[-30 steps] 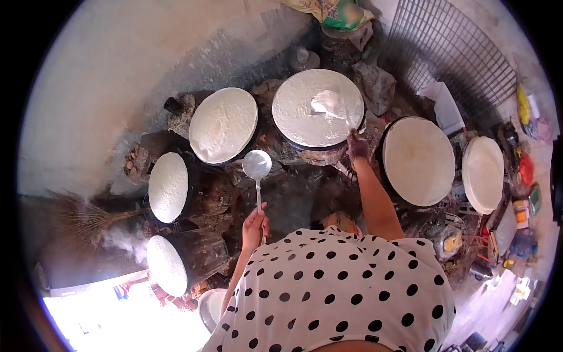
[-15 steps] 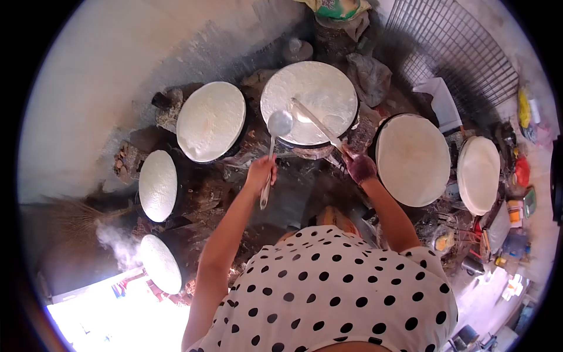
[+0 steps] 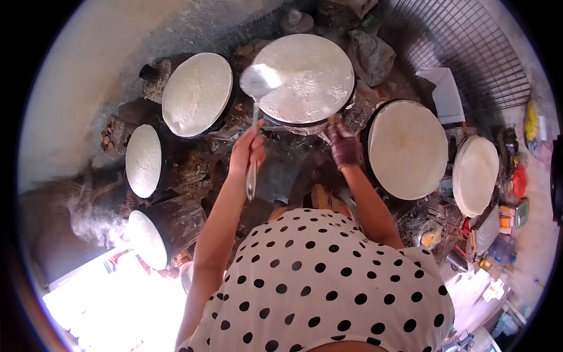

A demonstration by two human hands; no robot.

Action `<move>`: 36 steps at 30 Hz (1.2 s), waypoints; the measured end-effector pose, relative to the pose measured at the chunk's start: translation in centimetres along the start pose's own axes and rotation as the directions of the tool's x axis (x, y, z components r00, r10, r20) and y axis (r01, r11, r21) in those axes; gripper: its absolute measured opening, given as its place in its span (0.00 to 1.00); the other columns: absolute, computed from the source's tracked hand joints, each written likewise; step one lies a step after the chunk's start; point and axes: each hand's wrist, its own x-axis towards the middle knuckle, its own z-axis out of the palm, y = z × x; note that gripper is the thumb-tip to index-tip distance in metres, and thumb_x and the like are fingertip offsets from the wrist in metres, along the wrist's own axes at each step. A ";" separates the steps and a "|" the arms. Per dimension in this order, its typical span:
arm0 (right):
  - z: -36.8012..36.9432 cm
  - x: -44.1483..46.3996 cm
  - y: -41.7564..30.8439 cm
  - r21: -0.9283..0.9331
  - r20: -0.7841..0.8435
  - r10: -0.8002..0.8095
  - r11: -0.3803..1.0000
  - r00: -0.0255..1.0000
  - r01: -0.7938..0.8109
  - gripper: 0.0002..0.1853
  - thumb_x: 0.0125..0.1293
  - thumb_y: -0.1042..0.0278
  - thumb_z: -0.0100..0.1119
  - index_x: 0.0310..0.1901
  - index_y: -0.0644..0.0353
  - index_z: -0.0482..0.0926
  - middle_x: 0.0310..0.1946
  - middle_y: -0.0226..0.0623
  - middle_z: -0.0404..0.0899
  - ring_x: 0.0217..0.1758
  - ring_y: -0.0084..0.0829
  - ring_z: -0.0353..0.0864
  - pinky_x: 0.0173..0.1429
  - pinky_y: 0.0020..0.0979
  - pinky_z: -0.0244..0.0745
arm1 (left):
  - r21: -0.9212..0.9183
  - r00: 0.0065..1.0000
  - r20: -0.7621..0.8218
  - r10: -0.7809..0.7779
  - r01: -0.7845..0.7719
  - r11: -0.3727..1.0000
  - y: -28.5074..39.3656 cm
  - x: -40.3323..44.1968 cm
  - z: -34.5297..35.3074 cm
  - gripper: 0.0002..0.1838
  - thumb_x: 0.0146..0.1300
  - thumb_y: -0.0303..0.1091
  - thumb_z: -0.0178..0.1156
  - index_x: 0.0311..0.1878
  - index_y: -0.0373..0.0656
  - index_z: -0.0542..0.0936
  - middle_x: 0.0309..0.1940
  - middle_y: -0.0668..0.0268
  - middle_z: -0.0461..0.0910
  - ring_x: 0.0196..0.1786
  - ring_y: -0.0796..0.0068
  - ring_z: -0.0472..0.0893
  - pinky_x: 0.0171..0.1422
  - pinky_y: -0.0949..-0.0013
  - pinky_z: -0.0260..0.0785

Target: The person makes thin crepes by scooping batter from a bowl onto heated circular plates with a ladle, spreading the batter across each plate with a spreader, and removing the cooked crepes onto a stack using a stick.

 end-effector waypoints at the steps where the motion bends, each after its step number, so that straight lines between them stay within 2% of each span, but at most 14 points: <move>1: -0.1 0.7 0.8 0.003 0.008 0.010 1.000 1.000 -0.010 0.19 0.69 0.59 0.50 0.61 0.49 0.73 0.53 0.50 0.76 0.56 0.46 0.77 0.57 0.38 0.73 | 0.051 0.995 -0.027 0.097 -0.095 0.994 -0.2 -1.4 -0.2 0.13 0.71 0.37 0.48 0.53 0.41 0.73 0.16 0.77 0.57 0.14 0.86 0.56 0.16 0.77 0.52; 4: 1.7 3.5 2.7 -0.237 0.123 0.120 0.967 0.985 -0.089 0.19 0.69 0.55 0.49 0.59 0.47 0.74 0.55 0.48 0.75 0.57 0.48 0.74 0.58 0.40 0.72 | 0.001 0.999 0.022 -0.033 0.033 0.999 -0.5 -1.0 -0.3 0.18 0.72 0.37 0.46 0.61 0.43 0.68 0.19 0.76 0.59 0.15 0.86 0.58 0.17 0.79 0.52; 6: 4.8 3.7 3.4 -0.218 0.430 -0.150 0.940 0.890 0.264 0.20 0.70 0.52 0.46 0.59 0.48 0.75 0.55 0.46 0.74 0.57 0.50 0.74 0.58 0.41 0.72 | -0.040 0.999 -0.008 -0.051 0.051 0.998 -1.1 -1.1 0.4 0.18 0.73 0.36 0.45 0.62 0.42 0.67 0.19 0.77 0.59 0.14 0.88 0.58 0.15 0.80 0.53; 8: 5.4 4.7 4.3 -0.194 0.394 -0.106 0.961 0.913 0.196 0.21 0.70 0.48 0.45 0.57 0.48 0.76 0.55 0.46 0.74 0.56 0.51 0.74 0.57 0.42 0.72 | -0.077 0.996 -0.038 -0.082 0.079 0.994 -2.1 -2.2 0.1 0.19 0.73 0.36 0.44 0.63 0.40 0.65 0.18 0.78 0.60 0.12 0.89 0.59 0.14 0.81 0.55; 10: 4.4 5.0 4.2 -0.261 -0.032 0.030 0.965 0.999 -0.038 0.20 0.69 0.52 0.50 0.57 0.50 0.77 0.52 0.45 0.77 0.54 0.45 0.77 0.57 0.39 0.72 | -0.057 0.985 -0.121 -0.125 0.119 0.991 -3.3 -4.1 -1.2 0.18 0.73 0.36 0.44 0.62 0.40 0.66 0.19 0.77 0.61 0.13 0.89 0.59 0.14 0.81 0.55; 11: 2.2 3.3 1.2 -0.252 0.086 0.316 0.924 0.945 -0.287 0.20 0.68 0.52 0.51 0.59 0.45 0.75 0.53 0.40 0.77 0.53 0.42 0.78 0.56 0.38 0.73 | -0.024 0.982 -0.146 -0.123 0.121 0.992 -3.7 -5.2 -1.6 0.18 0.73 0.36 0.44 0.62 0.40 0.66 0.19 0.77 0.61 0.13 0.89 0.59 0.15 0.81 0.55; 12: 2.5 1.2 2.0 -0.249 0.076 0.320 0.923 0.944 -0.293 0.20 0.68 0.52 0.51 0.59 0.45 0.75 0.53 0.40 0.77 0.53 0.42 0.78 0.56 0.38 0.73 | -0.017 0.982 -0.139 -0.128 0.127 0.992 -4.2 -6.1 -2.0 0.18 0.73 0.36 0.44 0.62 0.40 0.66 0.19 0.77 0.61 0.13 0.89 0.59 0.15 0.81 0.55; 14: 3.3 -2.1 4.3 -0.482 0.409 -0.201 0.781 0.890 0.398 0.21 0.66 0.52 0.51 0.61 0.41 0.73 0.55 0.38 0.77 0.52 0.40 0.79 0.55 0.38 0.74 | -0.006 0.972 -0.180 -0.149 0.150 0.989 -5.3 -7.1 -3.3 0.18 0.73 0.36 0.44 0.62 0.40 0.66 0.19 0.77 0.61 0.14 0.89 0.60 0.16 0.81 0.54; 19: 3.0 -9.5 8.5 -0.570 0.098 -0.104 0.809 0.990 0.142 0.25 0.63 0.49 0.53 0.63 0.40 0.70 0.43 0.37 0.81 0.46 0.41 0.81 0.53 0.41 0.74 | -0.549 0.949 0.178 -0.261 0.315 0.774 -6.0 -9.4 -7.7 0.20 0.73 0.36 0.44 0.63 0.39 0.65 0.19 0.77 0.62 0.14 0.89 0.61 0.17 0.80 0.54; 21: -0.5 -11.9 8.0 -0.448 0.377 -0.511 0.629 0.772 0.635 0.31 0.62 0.50 0.56 0.67 0.41 0.62 0.44 0.35 0.80 0.44 0.41 0.82 0.49 0.41 0.76 | -0.653 0.929 0.291 -0.227 0.367 0.662 -5.8 -11.8 -7.1 0.20 0.72 0.37 0.45 0.63 0.38 0.66 0.19 0.77 0.61 0.14 0.88 0.61 0.18 0.80 0.54; 23: -3.9 -11.0 8.4 -0.562 0.292 -0.443 0.637 0.847 0.527 0.33 0.61 0.49 0.57 0.67 0.43 0.62 0.44 0.37 0.80 0.44 0.41 0.82 0.48 0.41 0.77 | -0.003 0.997 0.031 0.066 -0.066 0.998 -5.7 -15.4 -5.3 0.22 0.73 0.35 0.43 0.65 0.35 0.64 0.16 0.76 0.60 0.11 0.87 0.59 0.14 0.80 0.52; 26: -7.5 -6.8 4.6 -0.743 -0.044 0.020 0.668 0.999 -0.046 0.37 0.60 0.48 0.60 0.68 0.50 0.59 0.47 0.44 0.78 0.47 0.43 0.81 0.48 0.40 0.77 | 0.394 0.983 0.050 0.178 -0.183 0.901 -7.3 -16.1 -4.9 0.22 0.73 0.34 0.43 0.66 0.35 0.64 0.14 0.76 0.58 0.08 0.87 0.57 0.12 0.80 0.49; 30: -7.6 0.1 2.7 -0.681 -0.192 0.149 0.692 0.970 -0.240 0.41 0.62 0.48 0.59 0.70 0.53 0.51 0.50 0.49 0.76 0.51 0.46 0.80 0.50 0.42 0.76 | 0.164 0.995 -0.055 -0.081 0.089 0.982 -8.7 -15.2 -5.0 0.21 0.73 0.36 0.43 0.66 0.41 0.65 0.16 0.77 0.59 0.10 0.87 0.57 0.13 0.79 0.52; 36: -10.6 2.5 3.9 -0.653 -0.240 0.247 0.674 0.939 -0.344 0.33 0.65 0.59 0.51 0.70 0.52 0.53 0.49 0.48 0.78 0.51 0.44 0.81 0.51 0.45 0.75 | 0.129 0.993 -0.012 -0.117 0.118 0.985 -10.8 -17.1 -6.6 0.20 0.74 0.37 0.43 0.66 0.42 0.66 0.18 0.77 0.58 0.11 0.87 0.57 0.14 0.79 0.53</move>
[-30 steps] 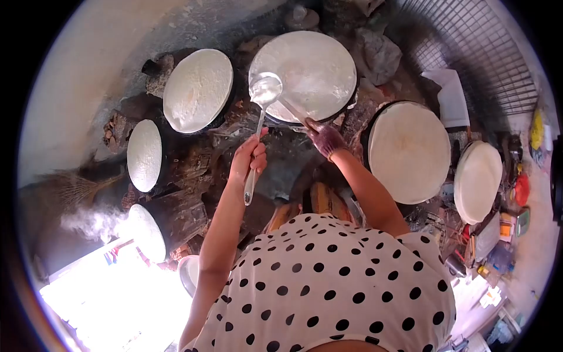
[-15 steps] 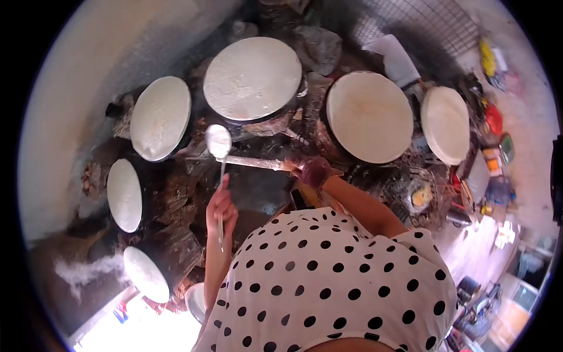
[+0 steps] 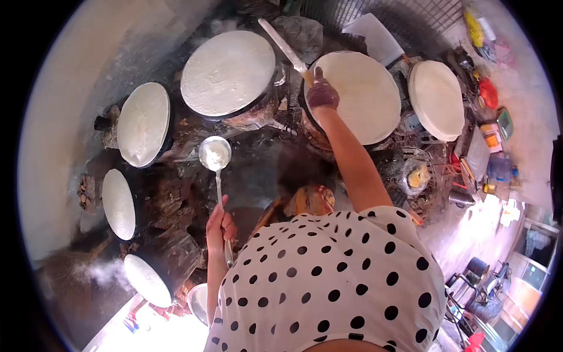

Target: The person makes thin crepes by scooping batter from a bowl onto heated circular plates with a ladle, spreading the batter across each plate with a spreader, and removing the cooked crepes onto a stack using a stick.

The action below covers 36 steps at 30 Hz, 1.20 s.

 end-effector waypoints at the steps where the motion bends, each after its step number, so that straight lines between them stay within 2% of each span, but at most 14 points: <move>1: -1.8 0.0 0.9 0.054 -0.007 -0.016 0.998 1.000 0.016 0.33 0.65 0.58 0.52 0.70 0.52 0.55 0.46 0.48 0.79 0.49 0.42 0.82 0.51 0.43 0.75 | -0.014 1.000 -0.007 0.014 -0.014 1.000 -0.2 -0.1 0.1 0.20 0.74 0.37 0.43 0.66 0.42 0.66 0.17 0.76 0.58 0.12 0.87 0.57 0.14 0.79 0.53; 4: -4.5 1.3 6.1 0.310 -0.129 -0.071 0.945 0.989 0.108 0.30 0.62 0.57 0.54 0.66 0.51 0.63 0.42 0.48 0.82 0.44 0.41 0.83 0.50 0.34 0.75 | 0.026 0.997 -0.076 0.005 -0.003 1.000 -0.9 -0.1 1.1 0.20 0.74 0.37 0.43 0.66 0.42 0.66 0.17 0.76 0.57 0.12 0.87 0.58 0.14 0.79 0.55; 6: -3.8 4.8 11.8 0.254 -0.440 -0.226 0.897 0.869 0.362 0.30 0.61 0.56 0.55 0.65 0.55 0.65 0.44 0.46 0.81 0.45 0.42 0.82 0.50 0.36 0.75 | 0.018 0.998 -0.068 -0.005 0.007 1.000 -1.4 0.1 2.2 0.20 0.73 0.37 0.43 0.66 0.42 0.66 0.17 0.77 0.58 0.12 0.87 0.59 0.13 0.79 0.56; 11: -16.9 5.5 20.9 0.527 -0.400 -0.099 0.789 0.911 0.317 0.26 0.56 0.63 0.63 0.58 0.52 0.75 0.41 0.41 0.82 0.41 0.31 0.81 0.47 0.30 0.74 | 0.009 0.999 -0.029 -0.031 0.031 0.999 -3.2 1.1 6.1 0.20 0.73 0.35 0.44 0.65 0.42 0.66 0.18 0.77 0.58 0.12 0.87 0.59 0.13 0.79 0.56; 14: -24.0 8.8 29.4 0.209 -0.445 -0.241 0.909 0.862 0.362 0.22 0.62 0.56 0.60 0.57 0.50 0.75 0.50 0.40 0.80 0.47 0.35 0.82 0.51 0.31 0.74 | -0.023 0.995 0.076 -0.058 0.060 0.998 -4.5 2.1 8.2 0.20 0.73 0.35 0.44 0.65 0.41 0.66 0.18 0.77 0.58 0.12 0.88 0.59 0.12 0.79 0.56; 15: -26.9 10.2 31.9 -0.259 -0.360 -0.076 0.966 0.930 -0.022 0.24 0.62 0.49 0.56 0.58 0.48 0.74 0.56 0.40 0.76 0.51 0.44 0.80 0.53 0.37 0.74 | -0.027 0.994 0.089 -0.068 0.070 0.997 -4.8 2.2 9.3 0.19 0.73 0.35 0.44 0.64 0.41 0.66 0.18 0.77 0.58 0.12 0.88 0.59 0.12 0.79 0.56; 20: -35.6 4.1 43.8 0.601 -0.578 0.362 0.795 0.732 0.081 0.21 0.64 0.48 0.50 0.55 0.48 0.76 0.49 0.44 0.80 0.48 0.42 0.81 0.51 0.41 0.74 | 0.018 0.984 0.154 -0.089 0.087 0.996 -6.6 2.6 14.1 0.19 0.74 0.35 0.44 0.64 0.41 0.67 0.18 0.77 0.58 0.12 0.87 0.58 0.12 0.79 0.56; 26: -18.9 3.0 64.2 0.887 -0.313 0.775 0.445 0.549 -0.123 0.26 0.65 0.44 0.50 0.53 0.57 0.76 0.40 0.43 0.83 0.47 0.39 0.82 0.51 0.41 0.75 | 0.053 0.984 0.129 -0.126 0.120 0.991 -9.2 2.3 18.0 0.19 0.74 0.35 0.45 0.63 0.41 0.67 0.17 0.77 0.58 0.11 0.87 0.59 0.12 0.79 0.56; 28: -11.3 4.5 68.0 0.746 -0.181 0.737 0.535 0.652 -0.397 0.27 0.65 0.43 0.50 0.53 0.60 0.77 0.37 0.42 0.84 0.46 0.38 0.82 0.51 0.41 0.75 | 0.065 0.984 0.073 -0.162 0.157 0.985 -9.8 2.0 18.9 0.19 0.74 0.36 0.45 0.64 0.41 0.67 0.17 0.77 0.60 0.12 0.88 0.60 0.12 0.79 0.56; 31: -7.5 4.4 64.1 -0.289 -0.107 0.586 0.755 0.803 -0.589 0.23 0.62 0.49 0.57 0.52 0.57 0.78 0.38 0.38 0.85 0.42 0.37 0.85 0.45 0.37 0.78 | 0.074 0.981 0.061 -0.186 0.182 0.981 -10.5 1.3 19.8 0.19 0.74 0.36 0.44 0.64 0.42 0.66 0.18 0.77 0.62 0.12 0.88 0.60 0.12 0.79 0.56; 32: -7.0 4.4 63.0 0.126 -0.176 0.728 0.685 0.663 -0.718 0.22 0.61 0.51 0.58 0.49 0.59 0.78 0.37 0.40 0.85 0.40 0.36 0.85 0.43 0.36 0.78 | 0.083 0.981 0.056 -0.185 0.181 0.980 -10.8 1.2 19.9 0.19 0.74 0.36 0.44 0.64 0.42 0.66 0.18 0.77 0.62 0.12 0.88 0.60 0.12 0.79 0.56; 34: -6.7 4.8 59.7 0.824 -0.058 0.941 0.233 0.332 -0.517 0.20 0.60 0.54 0.61 0.45 0.62 0.80 0.36 0.43 0.84 0.36 0.35 0.85 0.38 0.35 0.79 | 0.038 0.980 0.028 -0.196 0.195 0.980 -11.0 1.0 20.0 0.19 0.74 0.37 0.44 0.64 0.42 0.66 0.18 0.77 0.62 0.12 0.89 0.61 0.13 0.80 0.56; 35: -6.9 4.7 58.7 0.971 0.109 0.973 -0.060 0.206 -0.231 0.19 0.59 0.56 0.63 0.43 0.64 0.81 0.36 0.45 0.84 0.35 0.34 0.86 0.36 0.34 0.79 | 0.037 0.981 0.021 -0.192 0.191 0.981 -11.0 0.8 20.1 0.19 0.74 0.37 0.44 0.64 0.42 0.66 0.18 0.77 0.62 0.12 0.89 0.61 0.13 0.80 0.56; 36: -7.3 4.3 59.2 0.877 0.069 0.974 0.043 0.214 -0.479 0.19 0.61 0.54 0.60 0.37 0.65 0.82 0.33 0.44 0.84 0.33 0.35 0.85 0.34 0.35 0.78 | -0.001 0.981 0.029 -0.191 0.191 0.982 -10.9 0.4 20.1 0.19 0.74 0.36 0.44 0.65 0.42 0.66 0.18 0.77 0.62 0.12 0.88 0.61 0.13 0.81 0.57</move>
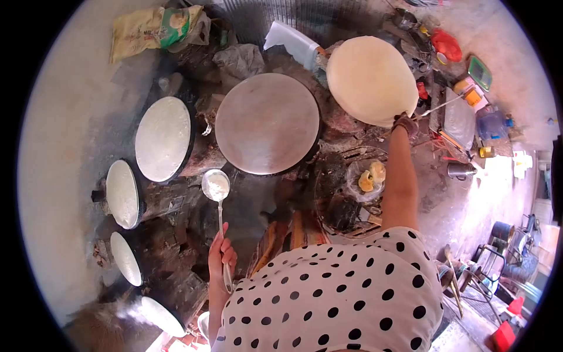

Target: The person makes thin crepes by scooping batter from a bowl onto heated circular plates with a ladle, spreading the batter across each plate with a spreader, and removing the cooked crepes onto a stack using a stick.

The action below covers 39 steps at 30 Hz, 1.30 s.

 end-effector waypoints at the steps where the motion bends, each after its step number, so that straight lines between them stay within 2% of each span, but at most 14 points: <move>1: -0.2 1.9 0.6 -0.178 -0.046 -0.087 0.981 0.995 0.077 0.19 0.63 0.54 0.58 0.36 0.66 0.81 0.32 0.43 0.83 0.32 0.35 0.84 0.35 0.35 0.77 | -0.043 1.000 0.005 0.002 -0.002 0.999 0.0 -0.5 -0.2 0.19 0.74 0.35 0.43 0.65 0.42 0.65 0.18 0.76 0.62 0.12 0.88 0.61 0.13 0.81 0.57; 3: 0.9 1.9 3.3 -0.369 -0.050 -0.196 0.915 0.979 0.165 0.19 0.64 0.54 0.57 0.35 0.67 0.81 0.30 0.42 0.83 0.31 0.34 0.83 0.35 0.35 0.77 | -0.160 0.996 0.084 -0.004 0.017 0.987 -0.1 -0.5 -1.9 0.20 0.74 0.35 0.42 0.66 0.42 0.64 0.19 0.76 0.63 0.13 0.88 0.62 0.14 0.81 0.57; 6: -1.0 -3.4 8.8 -0.536 0.239 -0.871 0.249 0.428 0.807 0.18 0.62 0.53 0.58 0.44 0.60 0.78 0.28 0.39 0.82 0.31 0.31 0.82 0.32 0.34 0.75 | -0.452 0.980 0.200 0.018 0.076 0.889 0.1 -1.4 -4.3 0.21 0.74 0.31 0.39 0.68 0.40 0.59 0.21 0.74 0.66 0.13 0.87 0.62 0.14 0.81 0.57; 10: -5.9 -19.5 9.9 -0.385 0.777 -0.339 0.411 0.530 0.826 0.20 0.68 0.48 0.49 0.49 0.54 0.76 0.38 0.33 0.80 0.39 0.26 0.80 0.36 0.34 0.71 | -0.639 0.931 0.202 0.306 -0.111 0.761 0.4 -5.4 -6.0 0.22 0.73 0.29 0.38 0.68 0.34 0.58 0.21 0.72 0.65 0.11 0.86 0.60 0.13 0.80 0.53; 13: -2.9 -22.2 13.5 -0.153 0.860 -0.194 0.784 0.471 0.601 0.19 0.67 0.50 0.51 0.51 0.54 0.75 0.37 0.30 0.80 0.39 0.25 0.80 0.35 0.33 0.71 | 0.229 0.880 -0.078 0.468 -0.441 0.868 0.6 -8.3 -7.8 0.22 0.72 0.33 0.42 0.66 0.33 0.63 0.14 0.75 0.59 0.10 0.87 0.57 0.11 0.80 0.49; 17: 1.3 -26.2 16.5 0.142 0.915 -0.308 0.850 0.261 0.506 0.16 0.63 0.57 0.57 0.46 0.59 0.79 0.37 0.30 0.80 0.35 0.23 0.77 0.35 0.27 0.72 | 0.000 0.915 -0.250 0.317 -0.328 0.945 -1.3 -9.0 -10.6 0.21 0.73 0.34 0.43 0.66 0.40 0.65 0.17 0.76 0.58 0.13 0.87 0.56 0.15 0.81 0.49; 20: 2.9 -28.2 18.3 -0.192 0.960 0.167 0.977 0.223 0.097 0.18 0.61 0.54 0.61 0.44 0.60 0.80 0.33 0.29 0.80 0.31 0.23 0.77 0.33 0.29 0.73 | -0.171 0.901 -0.320 0.293 -0.359 0.917 -5.9 -8.9 -14.9 0.21 0.73 0.35 0.44 0.67 0.43 0.65 0.18 0.77 0.57 0.14 0.87 0.55 0.16 0.80 0.49; 22: 0.0 -36.2 17.9 -0.284 0.908 0.120 0.881 0.402 0.377 0.19 0.59 0.52 0.63 0.41 0.61 0.80 0.30 0.28 0.80 0.28 0.25 0.77 0.30 0.29 0.72 | -0.296 0.877 -0.393 0.275 -0.404 0.866 -8.8 -10.5 -17.0 0.21 0.73 0.35 0.44 0.67 0.44 0.66 0.18 0.77 0.57 0.14 0.87 0.55 0.16 0.80 0.49; 28: 8.9 -49.8 22.2 -0.298 0.938 0.174 0.846 0.299 0.442 0.19 0.59 0.51 0.64 0.39 0.61 0.81 0.28 0.29 0.80 0.22 0.25 0.75 0.26 0.28 0.70 | -0.768 0.870 -0.418 0.263 -0.493 0.409 -15.9 -14.9 -22.4 0.16 0.73 0.34 0.42 0.60 0.44 0.70 0.19 0.78 0.58 0.15 0.87 0.58 0.17 0.79 0.51; 30: 10.0 -56.5 21.6 -0.087 0.982 0.082 0.996 0.168 0.020 0.18 0.60 0.50 0.63 0.36 0.60 0.82 0.23 0.29 0.79 0.20 0.25 0.74 0.25 0.28 0.69 | -0.840 0.843 -0.405 0.354 -0.496 0.221 -17.1 -16.7 -24.2 0.18 0.73 0.33 0.40 0.62 0.41 0.68 0.22 0.77 0.63 0.15 0.87 0.61 0.19 0.79 0.53; 32: 6.4 -61.3 19.5 -0.070 0.949 -0.187 0.661 0.254 0.747 0.20 0.62 0.50 0.62 0.36 0.64 0.79 0.16 0.32 0.73 0.25 0.35 0.78 0.27 0.35 0.70 | -0.873 0.799 -0.455 0.392 -0.488 -0.018 -18.9 -18.5 -27.5 0.18 0.73 0.31 0.39 0.62 0.36 0.66 0.22 0.77 0.64 0.16 0.89 0.62 0.21 0.80 0.53; 36: 0.6 -62.5 28.0 0.242 0.966 -0.162 0.305 -0.200 0.921 0.24 0.62 0.41 0.58 0.21 0.54 0.77 0.14 0.31 0.75 0.16 0.24 0.74 0.20 0.31 0.64 | -0.788 0.701 -0.610 0.370 -0.490 -0.372 -22.6 -22.7 -33.8 0.19 0.71 0.27 0.40 0.62 0.29 0.64 0.22 0.76 0.63 0.17 0.92 0.64 0.22 0.83 0.54; 37: -3.4 -64.4 29.1 0.099 0.950 0.235 0.391 -0.203 0.915 0.21 0.65 0.45 0.55 0.27 0.57 0.80 0.17 0.32 0.78 0.19 0.24 0.76 0.25 0.32 0.69 | -0.771 0.639 -0.631 0.440 -0.453 -0.448 -24.0 -23.7 -35.8 0.21 0.72 0.28 0.40 0.66 0.34 0.62 0.21 0.76 0.62 0.17 0.92 0.63 0.22 0.83 0.53; 39: -11.0 -67.5 34.4 0.428 0.772 0.278 0.436 -0.571 0.792 0.16 0.67 0.54 0.54 0.37 0.60 0.79 0.21 0.31 0.79 0.20 0.24 0.76 0.26 0.31 0.71 | -0.686 0.552 -0.696 0.459 -0.700 -0.198 -27.1 -26.6 -37.7 0.21 0.72 0.28 0.40 0.67 0.37 0.62 0.20 0.76 0.61 0.16 0.91 0.62 0.22 0.83 0.53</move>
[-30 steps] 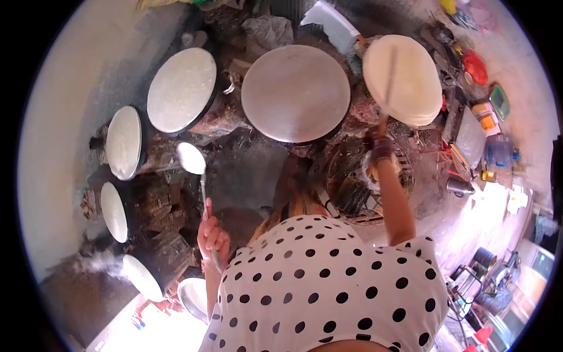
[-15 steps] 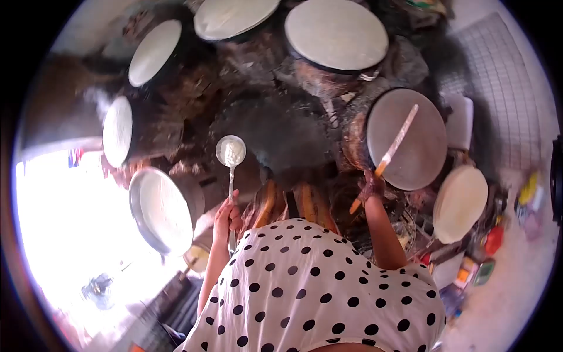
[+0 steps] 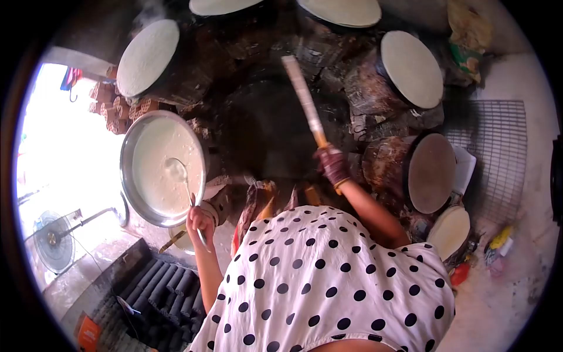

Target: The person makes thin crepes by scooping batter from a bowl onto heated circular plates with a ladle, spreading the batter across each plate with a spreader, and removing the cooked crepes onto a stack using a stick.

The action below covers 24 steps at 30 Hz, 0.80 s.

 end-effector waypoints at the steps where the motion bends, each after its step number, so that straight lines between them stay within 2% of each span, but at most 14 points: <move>1: 2.8 -0.7 -0.5 0.035 0.106 -0.166 0.986 0.980 0.164 0.14 0.67 0.57 0.54 0.40 0.60 0.78 0.22 0.31 0.80 0.20 0.23 0.76 0.27 0.30 0.72 | 0.362 0.995 0.066 0.071 -0.090 0.928 0.8 -1.0 -0.8 0.22 0.73 0.29 0.41 0.69 0.40 0.61 0.19 0.77 0.60 0.16 0.90 0.60 0.22 0.83 0.53; 2: 7.0 -1.0 -3.7 0.014 0.217 -0.191 0.981 0.957 0.192 0.13 0.66 0.58 0.55 0.41 0.60 0.78 0.24 0.33 0.80 0.21 0.24 0.76 0.28 0.30 0.72 | 0.812 0.937 -0.114 0.329 -0.104 0.575 3.1 -1.1 -2.0 0.24 0.72 0.32 0.45 0.70 0.43 0.61 0.19 0.78 0.57 0.16 0.87 0.57 0.18 0.82 0.51; 5: 17.4 0.0 -10.7 -0.213 0.583 -0.059 0.951 0.810 0.223 0.12 0.66 0.63 0.52 0.48 0.57 0.76 0.30 0.42 0.82 0.29 0.36 0.82 0.36 0.35 0.76 | 0.873 0.826 -0.247 0.506 -0.037 0.486 7.4 1.3 -4.8 0.20 0.71 0.33 0.46 0.65 0.44 0.70 0.19 0.81 0.56 0.18 0.89 0.57 0.18 0.81 0.50; 7: 24.6 1.3 -12.4 -0.450 0.679 -0.234 0.616 0.696 0.647 0.17 0.67 0.65 0.49 0.57 0.54 0.71 0.36 0.50 0.81 0.40 0.48 0.82 0.43 0.43 0.75 | 0.795 0.853 -0.353 0.385 0.057 0.604 11.6 4.0 -8.0 0.18 0.70 0.32 0.47 0.62 0.43 0.72 0.18 0.80 0.57 0.18 0.88 0.59 0.18 0.80 0.52; 9: 26.3 1.4 -15.8 -0.506 0.764 -0.097 0.522 0.638 0.686 0.22 0.67 0.67 0.47 0.63 0.49 0.66 0.43 0.52 0.80 0.46 0.51 0.79 0.49 0.45 0.74 | 0.748 0.845 -0.420 0.332 0.115 0.654 12.4 7.0 -10.4 0.09 0.67 0.31 0.49 0.46 0.42 0.76 0.17 0.75 0.62 0.16 0.83 0.61 0.17 0.79 0.53; 11: 28.2 1.4 -17.8 -0.560 0.777 -0.033 0.420 0.629 0.714 0.22 0.68 0.68 0.45 0.64 0.48 0.65 0.43 0.51 0.80 0.47 0.50 0.80 0.51 0.43 0.75 | 0.793 0.863 -0.421 0.279 0.201 0.576 13.5 8.4 -11.4 0.06 0.66 0.31 0.49 0.40 0.41 0.74 0.18 0.71 0.67 0.17 0.81 0.65 0.18 0.77 0.56; 14: 29.0 0.3 -20.6 -0.644 0.765 0.275 0.325 0.582 0.693 0.22 0.69 0.69 0.42 0.64 0.48 0.65 0.44 0.50 0.80 0.47 0.48 0.81 0.51 0.41 0.76 | 0.882 0.860 -0.389 0.331 0.245 0.402 14.5 9.7 -13.1 0.09 0.65 0.31 0.49 0.44 0.38 0.74 0.19 0.68 0.70 0.17 0.78 0.69 0.19 0.74 0.61; 15: 29.9 0.3 -20.9 -0.646 0.763 0.295 0.301 0.575 0.702 0.22 0.69 0.69 0.42 0.64 0.48 0.65 0.44 0.50 0.80 0.47 0.48 0.81 0.51 0.41 0.76 | 0.869 0.856 -0.402 0.326 0.243 0.432 15.5 10.0 -13.3 0.09 0.65 0.31 0.49 0.44 0.38 0.74 0.19 0.68 0.70 0.17 0.78 0.69 0.19 0.74 0.61; 17: 28.3 0.9 -17.8 -0.373 0.878 -0.163 0.354 0.450 0.858 0.19 0.69 0.64 0.50 0.61 0.46 0.71 0.38 0.51 0.81 0.37 0.53 0.80 0.38 0.45 0.74 | 0.931 0.846 -0.348 0.404 0.262 0.253 14.5 9.9 -13.3 0.12 0.65 0.30 0.48 0.48 0.36 0.74 0.18 0.68 0.71 0.17 0.76 0.70 0.21 0.73 0.64; 18: 28.6 2.8 -13.5 -0.539 0.791 -0.064 0.398 0.608 0.742 0.20 0.69 0.67 0.50 0.62 0.45 0.71 0.30 0.42 0.82 0.29 0.41 0.81 0.32 0.37 0.73 | 0.927 0.843 -0.353 0.405 0.259 0.270 14.1 10.2 -13.8 0.12 0.65 0.30 0.48 0.48 0.36 0.74 0.18 0.68 0.71 0.17 0.76 0.70 0.21 0.73 0.64; 19: 28.6 2.9 -13.1 -0.537 0.795 -0.063 0.388 0.603 0.749 0.20 0.69 0.67 0.50 0.62 0.45 0.71 0.30 0.42 0.82 0.29 0.41 0.81 0.32 0.37 0.73 | 0.933 0.842 -0.352 0.408 0.283 0.221 13.6 10.5 -14.5 0.15 0.66 0.32 0.48 0.52 0.38 0.73 0.18 0.69 0.70 0.17 0.78 0.68 0.20 0.73 0.62; 21: 28.3 2.2 -12.5 -0.413 0.868 0.047 0.622 0.495 0.665 0.22 0.69 0.70 0.47 0.64 0.43 0.69 0.23 0.31 0.78 0.19 0.26 0.73 0.24 0.29 0.69 | 0.937 0.840 -0.350 0.415 0.309 0.165 13.2 11.0 -14.2 0.17 0.67 0.33 0.48 0.57 0.39 0.72 0.19 0.70 0.69 0.18 0.80 0.67 0.19 0.73 0.60; 23: 27.5 1.0 -12.2 -0.423 0.836 0.115 0.758 0.537 0.496 0.25 0.69 0.72 0.46 0.67 0.39 0.66 0.19 0.26 0.72 0.15 0.18 0.65 0.19 0.25 0.66 | 0.904 0.852 -0.393 0.345 0.289 0.315 11.8 11.5 -13.3 0.13 0.67 0.33 0.48 0.51 0.39 0.71 0.19 0.71 0.67 0.17 0.79 0.66 0.18 0.73 0.58; 24: 27.7 0.7 -10.6 -0.481 0.783 0.190 0.789 0.592 0.383 0.25 0.68 0.71 0.47 0.66 0.39 0.66 0.18 0.27 0.72 0.14 0.19 0.65 0.18 0.26 0.66 | 0.791 0.852 -0.460 0.251 0.266 0.551 11.0 12.0 -12.6 0.09 0.67 0.32 0.47 0.48 0.41 0.70 0.18 0.72 0.66 0.17 0.80 0.65 0.18 0.74 0.57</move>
